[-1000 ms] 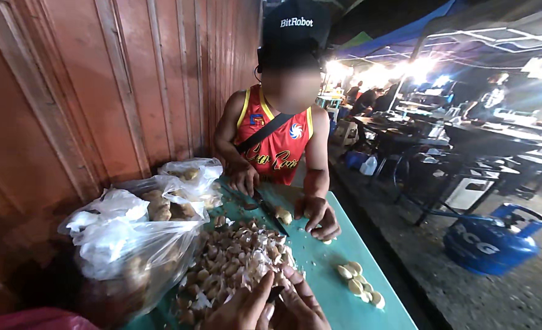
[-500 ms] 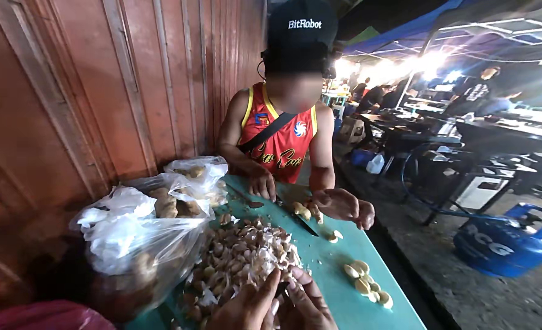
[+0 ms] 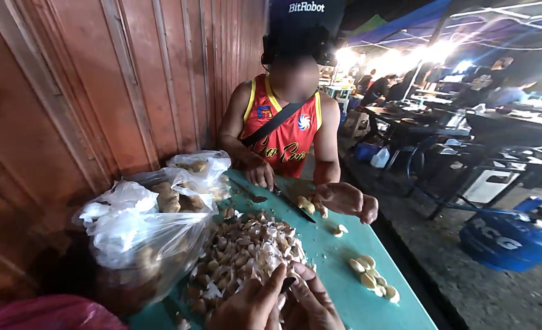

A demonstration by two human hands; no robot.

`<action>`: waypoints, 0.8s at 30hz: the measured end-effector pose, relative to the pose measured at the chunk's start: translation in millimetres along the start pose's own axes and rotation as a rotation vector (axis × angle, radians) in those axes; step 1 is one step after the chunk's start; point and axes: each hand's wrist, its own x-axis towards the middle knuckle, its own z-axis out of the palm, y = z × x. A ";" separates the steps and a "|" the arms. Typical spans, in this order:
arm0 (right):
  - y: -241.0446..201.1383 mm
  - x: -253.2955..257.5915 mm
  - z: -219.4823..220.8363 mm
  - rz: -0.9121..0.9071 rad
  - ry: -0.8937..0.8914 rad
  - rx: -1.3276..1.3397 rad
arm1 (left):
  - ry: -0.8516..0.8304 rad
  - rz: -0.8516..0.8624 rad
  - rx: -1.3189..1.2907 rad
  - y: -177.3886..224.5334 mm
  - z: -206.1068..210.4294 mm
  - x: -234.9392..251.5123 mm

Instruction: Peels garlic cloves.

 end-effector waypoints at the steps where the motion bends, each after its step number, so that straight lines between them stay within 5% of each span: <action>1: 0.3 -0.4 0.5 0.003 0.006 0.001 | 0.010 0.001 0.003 -0.7 0.5 0.1; 24: 7.7 3.7 -9.7 -0.049 -0.096 0.003 | 0.110 0.037 0.069 -0.3 6.9 0.3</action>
